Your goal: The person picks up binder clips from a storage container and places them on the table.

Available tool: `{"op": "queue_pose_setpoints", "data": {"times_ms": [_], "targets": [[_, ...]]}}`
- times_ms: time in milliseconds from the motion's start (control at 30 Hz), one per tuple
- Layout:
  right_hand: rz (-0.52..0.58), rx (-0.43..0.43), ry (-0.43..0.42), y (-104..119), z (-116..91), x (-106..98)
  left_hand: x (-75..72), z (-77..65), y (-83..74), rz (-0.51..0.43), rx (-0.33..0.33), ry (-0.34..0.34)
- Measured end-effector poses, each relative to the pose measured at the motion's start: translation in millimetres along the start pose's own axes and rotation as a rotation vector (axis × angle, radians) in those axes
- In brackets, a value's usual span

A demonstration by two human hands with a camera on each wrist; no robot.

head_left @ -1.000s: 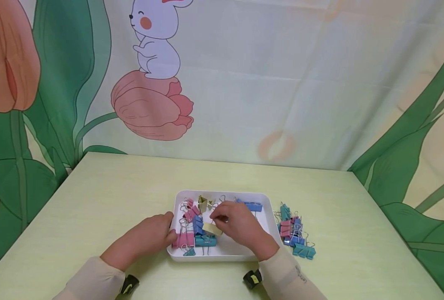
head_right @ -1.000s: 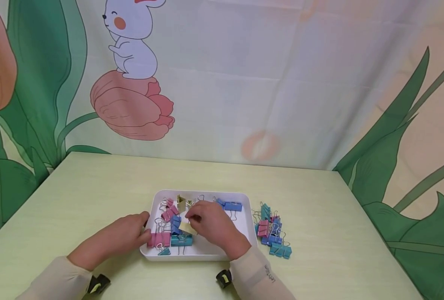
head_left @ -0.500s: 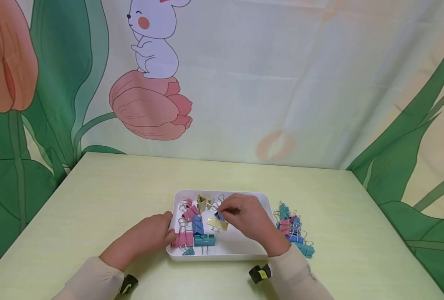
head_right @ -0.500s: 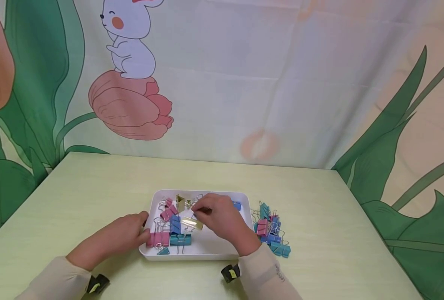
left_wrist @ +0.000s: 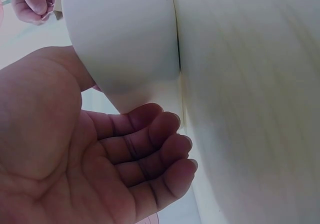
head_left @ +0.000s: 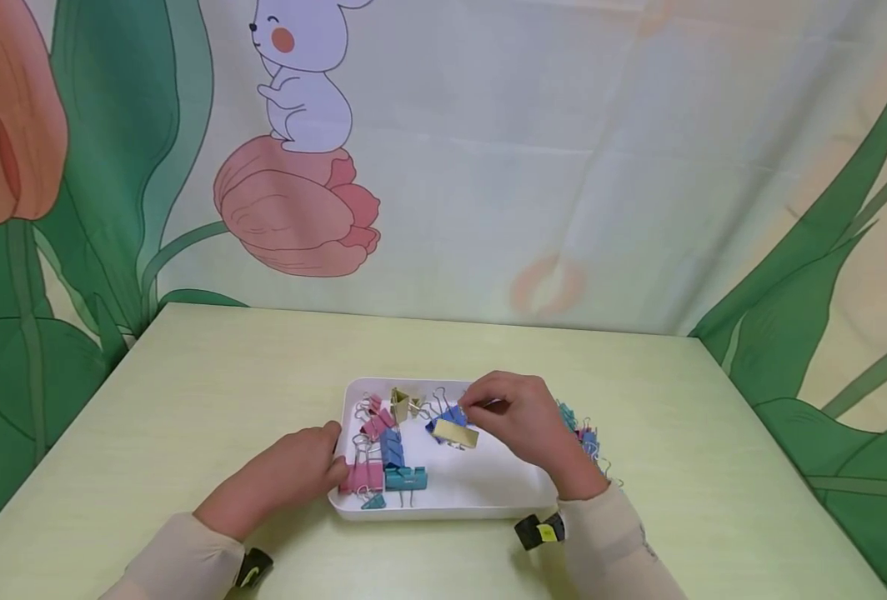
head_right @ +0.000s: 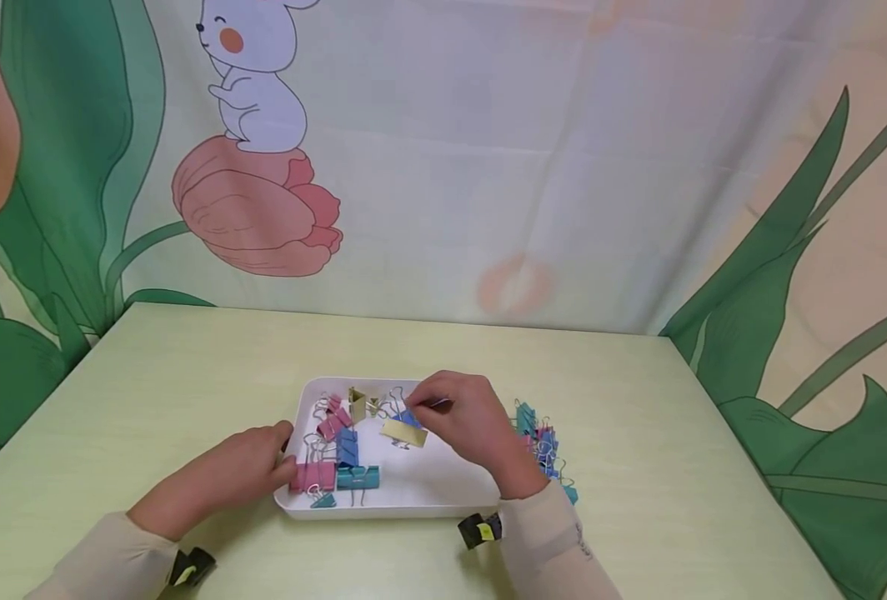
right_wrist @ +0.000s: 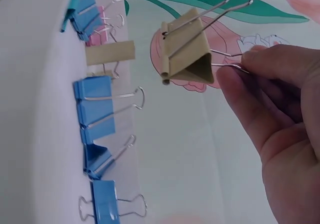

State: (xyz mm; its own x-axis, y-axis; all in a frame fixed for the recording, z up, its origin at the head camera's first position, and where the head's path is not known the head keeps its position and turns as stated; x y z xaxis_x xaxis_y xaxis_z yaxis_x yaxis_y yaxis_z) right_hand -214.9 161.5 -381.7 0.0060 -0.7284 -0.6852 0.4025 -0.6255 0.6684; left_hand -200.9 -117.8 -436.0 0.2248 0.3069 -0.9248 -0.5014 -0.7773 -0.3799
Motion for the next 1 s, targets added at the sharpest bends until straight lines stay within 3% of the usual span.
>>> {"op": "queue_pose_setpoints", "data": {"times_ms": [533, 767, 1000], "targets": [[0.018, 0.092, 0.01, -19, -1, -51, -2.1, 2.4, -0.5, 0.002, 0.001, 0.005], [-0.06, 0.205, 0.015, -35, -1, -71, -3.7, 2.3, -2.1, 0.004, 0.006, 0.004], [-0.068, 0.296, 0.001, -55, -1, -84, -4.6, 2.2, -4.4, -0.003, 0.001, 0.008]]}}
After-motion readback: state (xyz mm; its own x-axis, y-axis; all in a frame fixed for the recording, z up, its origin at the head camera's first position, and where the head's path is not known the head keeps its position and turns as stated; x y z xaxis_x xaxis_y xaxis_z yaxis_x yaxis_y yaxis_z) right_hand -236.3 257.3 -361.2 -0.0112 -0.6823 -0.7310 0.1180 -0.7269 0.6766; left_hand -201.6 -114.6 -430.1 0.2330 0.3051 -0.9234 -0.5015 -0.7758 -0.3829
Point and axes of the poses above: each hand's wrist, its own z-axis towards the middle knuckle, its own x-axis out of the palm, y = z × x, the point moved 2 cm from there along z, towards the middle knuckle, and after that the axes turned 14 degrees about x, right-handed, at the moved point
